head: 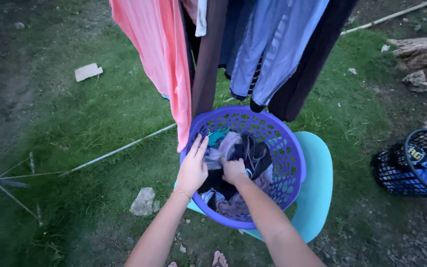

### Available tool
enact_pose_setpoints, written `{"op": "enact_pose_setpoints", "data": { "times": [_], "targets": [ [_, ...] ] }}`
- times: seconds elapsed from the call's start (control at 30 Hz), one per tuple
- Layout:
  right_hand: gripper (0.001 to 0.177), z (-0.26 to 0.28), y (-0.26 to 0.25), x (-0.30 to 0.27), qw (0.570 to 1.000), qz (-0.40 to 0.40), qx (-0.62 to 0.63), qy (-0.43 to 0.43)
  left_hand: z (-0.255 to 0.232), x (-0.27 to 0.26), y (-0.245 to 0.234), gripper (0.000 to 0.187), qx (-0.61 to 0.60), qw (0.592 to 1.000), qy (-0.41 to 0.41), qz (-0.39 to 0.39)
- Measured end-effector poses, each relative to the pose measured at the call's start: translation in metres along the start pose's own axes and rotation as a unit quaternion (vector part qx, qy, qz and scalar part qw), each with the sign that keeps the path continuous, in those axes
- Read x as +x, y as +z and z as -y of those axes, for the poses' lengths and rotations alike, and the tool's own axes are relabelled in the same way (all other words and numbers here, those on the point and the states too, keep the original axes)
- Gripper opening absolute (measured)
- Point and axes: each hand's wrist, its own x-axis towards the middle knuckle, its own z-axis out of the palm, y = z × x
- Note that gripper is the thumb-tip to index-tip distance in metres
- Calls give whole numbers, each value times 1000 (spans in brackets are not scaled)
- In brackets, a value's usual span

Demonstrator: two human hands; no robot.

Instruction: Hanging various wet garments onto plastic hangers and placing them on an outdoor clothesline.

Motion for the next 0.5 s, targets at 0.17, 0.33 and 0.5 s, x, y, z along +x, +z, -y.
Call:
{"op": "enact_pose_setpoints", "data": {
  "times": [0.17, 0.33, 0.5],
  "targets": [
    [59, -73, 20, -22, 998, 10, 0, -61, -1, 0, -2, 79, -8, 1000, -16, 7],
    [57, -27, -56, -17, 997, -26, 60, -33, -2, 0, 0, 81, 12, 1000, 2, 12],
    [54, -14, -84, -26, 990, -65, 128, -12, 1, 3, 0, 81, 17, 1000, 18, 7]
  ]
}}
